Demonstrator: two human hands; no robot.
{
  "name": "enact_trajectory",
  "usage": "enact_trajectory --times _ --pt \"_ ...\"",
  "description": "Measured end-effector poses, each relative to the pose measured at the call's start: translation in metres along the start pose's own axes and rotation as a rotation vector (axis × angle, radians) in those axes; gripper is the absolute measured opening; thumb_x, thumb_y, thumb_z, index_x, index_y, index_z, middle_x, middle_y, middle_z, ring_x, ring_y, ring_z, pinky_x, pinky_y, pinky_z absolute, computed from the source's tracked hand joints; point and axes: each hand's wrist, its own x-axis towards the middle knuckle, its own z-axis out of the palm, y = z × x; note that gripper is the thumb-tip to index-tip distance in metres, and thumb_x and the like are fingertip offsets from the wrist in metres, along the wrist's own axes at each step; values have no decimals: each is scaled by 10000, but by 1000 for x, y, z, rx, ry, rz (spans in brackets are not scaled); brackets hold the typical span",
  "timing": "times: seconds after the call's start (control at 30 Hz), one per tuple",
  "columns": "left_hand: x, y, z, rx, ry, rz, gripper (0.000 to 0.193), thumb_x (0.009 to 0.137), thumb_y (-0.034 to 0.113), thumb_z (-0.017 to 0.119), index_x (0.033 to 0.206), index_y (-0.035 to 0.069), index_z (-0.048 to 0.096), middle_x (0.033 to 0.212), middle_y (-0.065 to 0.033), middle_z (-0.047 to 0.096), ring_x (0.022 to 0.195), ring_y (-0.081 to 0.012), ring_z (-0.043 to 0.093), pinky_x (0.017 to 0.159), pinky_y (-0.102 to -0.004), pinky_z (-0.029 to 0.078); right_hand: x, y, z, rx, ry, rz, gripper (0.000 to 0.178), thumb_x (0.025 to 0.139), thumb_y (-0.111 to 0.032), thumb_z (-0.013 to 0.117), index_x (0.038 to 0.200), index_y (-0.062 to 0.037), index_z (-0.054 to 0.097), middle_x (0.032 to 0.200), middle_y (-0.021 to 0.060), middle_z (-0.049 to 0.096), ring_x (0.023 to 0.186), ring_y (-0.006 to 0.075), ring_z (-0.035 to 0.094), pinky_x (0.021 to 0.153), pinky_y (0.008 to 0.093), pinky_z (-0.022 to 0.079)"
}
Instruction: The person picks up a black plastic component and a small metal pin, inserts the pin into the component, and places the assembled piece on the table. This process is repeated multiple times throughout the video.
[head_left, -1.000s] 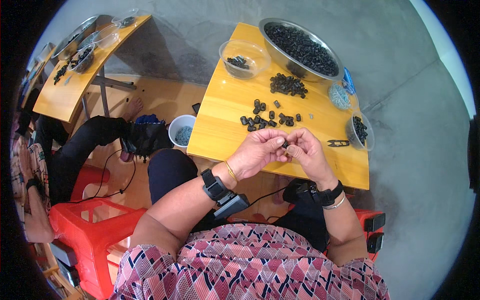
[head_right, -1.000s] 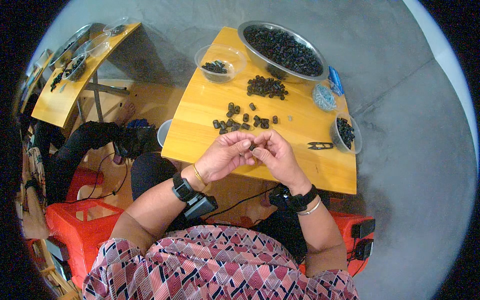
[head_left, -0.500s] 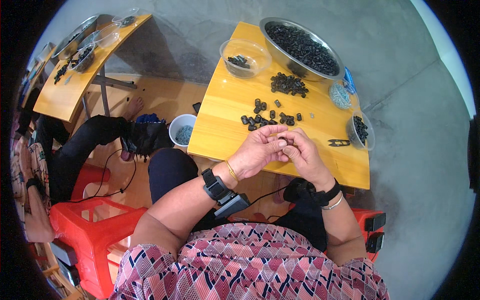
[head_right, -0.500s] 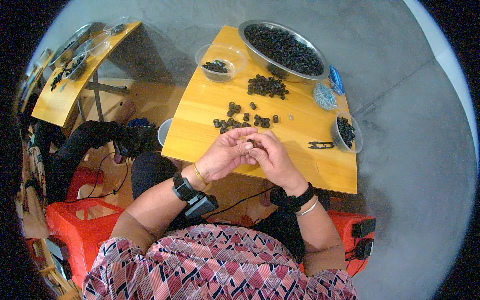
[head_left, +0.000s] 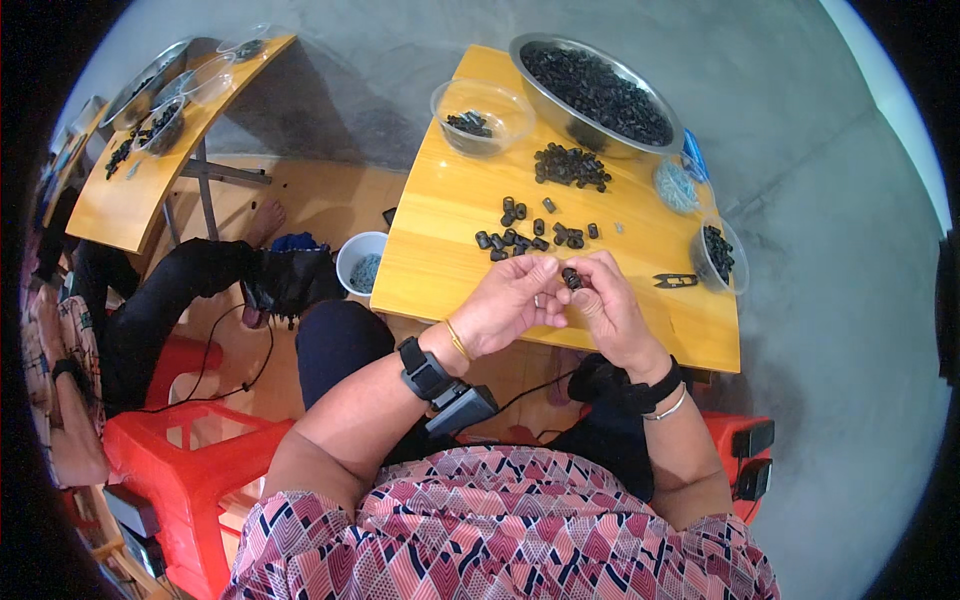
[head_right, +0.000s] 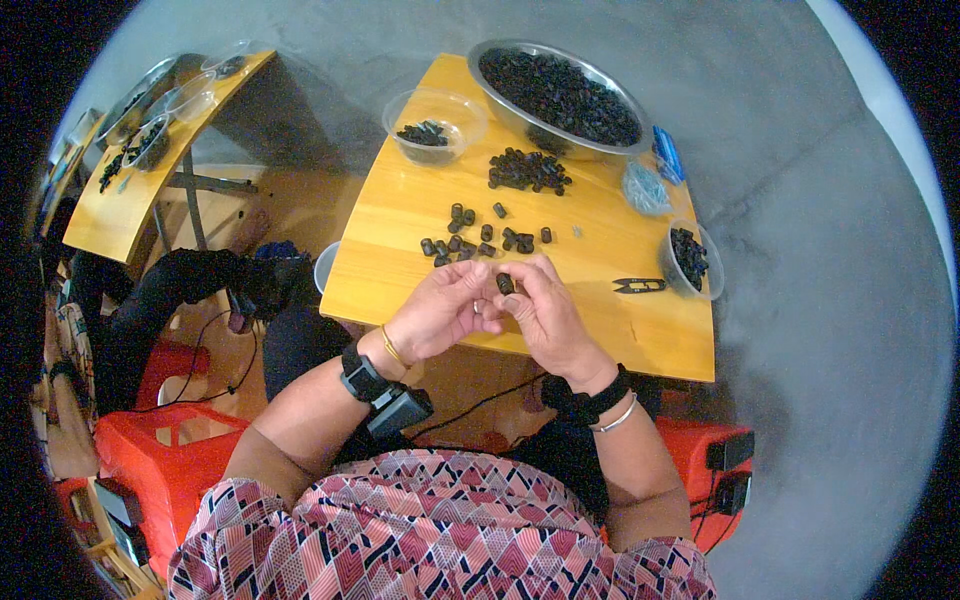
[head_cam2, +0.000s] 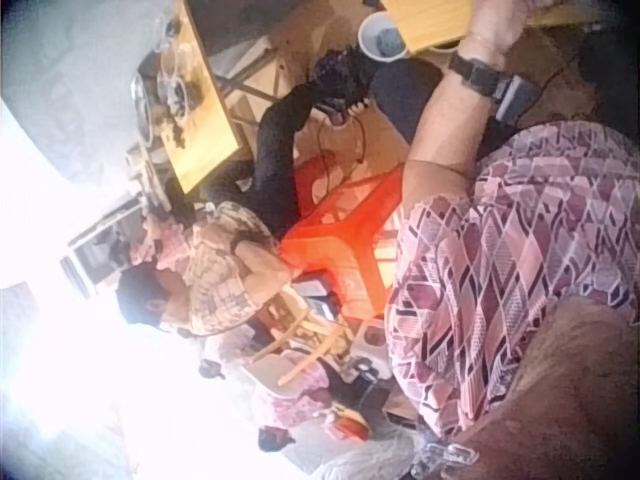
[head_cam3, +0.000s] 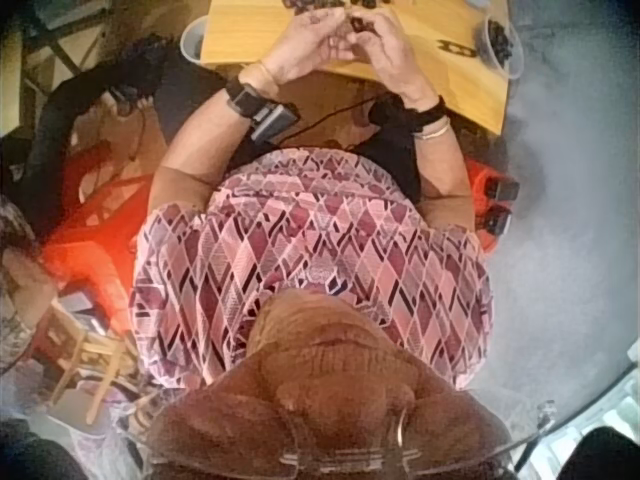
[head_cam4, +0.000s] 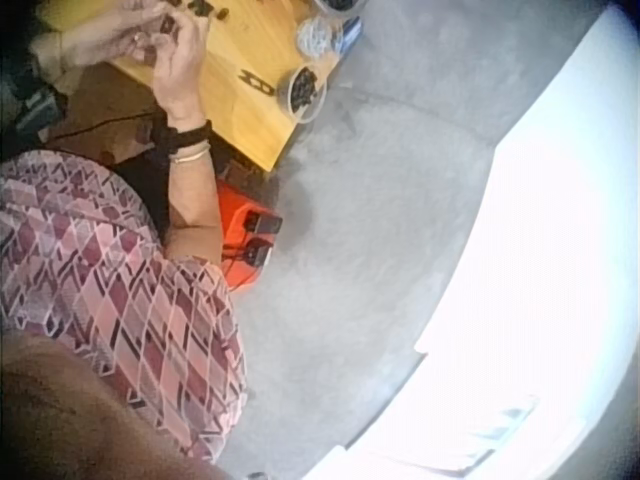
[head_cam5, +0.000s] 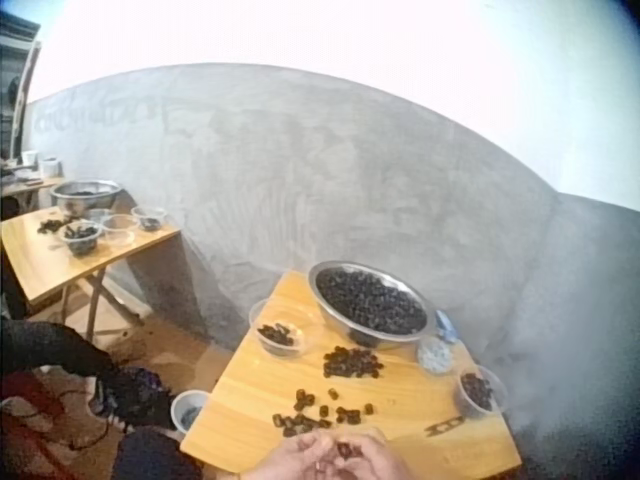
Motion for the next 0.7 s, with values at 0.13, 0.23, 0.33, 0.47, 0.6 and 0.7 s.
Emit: enact_trajectory --times 0.13,0.23,0.33,0.47,0.6,0.7 --pt "-4 4 -1 -61 -105 -89 214 860 241 488 798 46 549 656 -15 519 561 -88 467 522 -242 421 0 -7 3 -34 -5 -63 273 828 -177 479 1006 26 440 853 145 434 766 274 457 691 315 389" --pt "-3 6 0 -47 -80 -141 192 856 215 498 789 44 554 647 -6 516 548 -82 451 513 -235 397 -1 -7 3 -82 -12 -83 262 826 -160 480 1000 29 429 844 148 421 753 275 445 686 315 385" --pt "-2 2 -1 -24 -53 -113 161 849 194 511 795 48 553 637 1 511 543 -77 454 503 -227 398 -1 -8 7 -86 6 -86 240 821 -138 487 989 21 423 837 147 408 740 278 434 678 320 383" --pt "-4 0 1 -16 3 -93 138 841 177 524 793 51 553 634 4 509 539 -73 455 484 -216 389 2 -6 16 -124 56 -139 225 816 -122 492 982 14 423 829 142 399 730 274 429 676 323 379" --pt "-3 -1 4 2 68 -58 142 840 181 526 764 62 544 622 6 504 532 -71 453 472 -210 382 2 3 25 -77 143 -86 250 844 -200 468 984 3 430 849 146 416 759 269 441 695 312 378" --pt "-2 0 1 -61 56 -52 147 840 183 527 746 70 539 616 4 502 530 -75 452 478 -215 383 3 8 26 3 146 -78 291 855 -257 457 997 -5 438 864 129 439 785 235 451 709 296 378"
